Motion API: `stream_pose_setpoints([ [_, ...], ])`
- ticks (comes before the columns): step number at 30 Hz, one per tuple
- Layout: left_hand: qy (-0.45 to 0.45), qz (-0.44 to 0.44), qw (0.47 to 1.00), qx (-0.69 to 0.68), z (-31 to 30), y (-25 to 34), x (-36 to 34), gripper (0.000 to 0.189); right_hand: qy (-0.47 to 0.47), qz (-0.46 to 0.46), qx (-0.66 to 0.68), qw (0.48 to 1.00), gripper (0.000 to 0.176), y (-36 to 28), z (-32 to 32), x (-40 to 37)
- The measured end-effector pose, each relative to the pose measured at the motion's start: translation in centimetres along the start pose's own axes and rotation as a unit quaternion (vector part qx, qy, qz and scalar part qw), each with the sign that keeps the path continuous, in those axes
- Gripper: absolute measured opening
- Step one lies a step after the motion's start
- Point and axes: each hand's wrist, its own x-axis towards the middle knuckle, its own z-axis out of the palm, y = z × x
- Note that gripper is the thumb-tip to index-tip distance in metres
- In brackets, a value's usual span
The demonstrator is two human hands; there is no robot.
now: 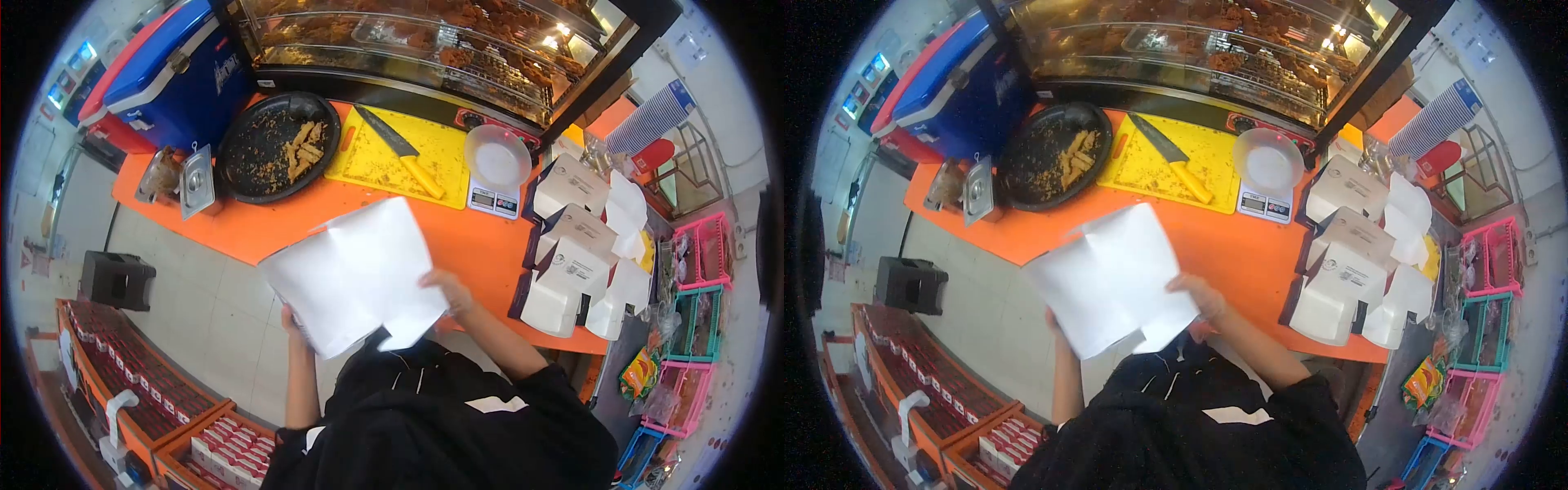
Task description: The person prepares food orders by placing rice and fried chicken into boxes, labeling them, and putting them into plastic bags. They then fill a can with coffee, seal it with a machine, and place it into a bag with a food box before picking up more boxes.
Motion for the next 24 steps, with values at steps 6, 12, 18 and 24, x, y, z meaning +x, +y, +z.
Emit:
stream_pose_setpoints([
  [6, 0.052, -0.106, 0.937, 0.328, 2.1, -8.3, -0.7, 0.073, 0.064, -0.122, -0.307, 0.942, 0.039, -2.1, -8.7, -2.4],
  [12, 0.026, -0.145, 0.905, 0.400, 5.3, -8.9, -7.6, 0.055, 0.316, -0.139, -0.841, 0.416, 0.045, -15.5, -11.0, -9.5],
  [18, 0.175, -0.091, 0.889, 0.414, 0.3, -6.9, -18.8, 0.059, 0.353, -0.045, -0.884, 0.305, 0.054, -23.0, -21.7, -11.3],
  [24, 0.305, -0.035, 0.883, 0.355, -2.2, -0.9, -25.4, 0.053, 0.478, -0.069, -0.876, 0.020, 0.057, -18.7, -10.5, -9.0],
])
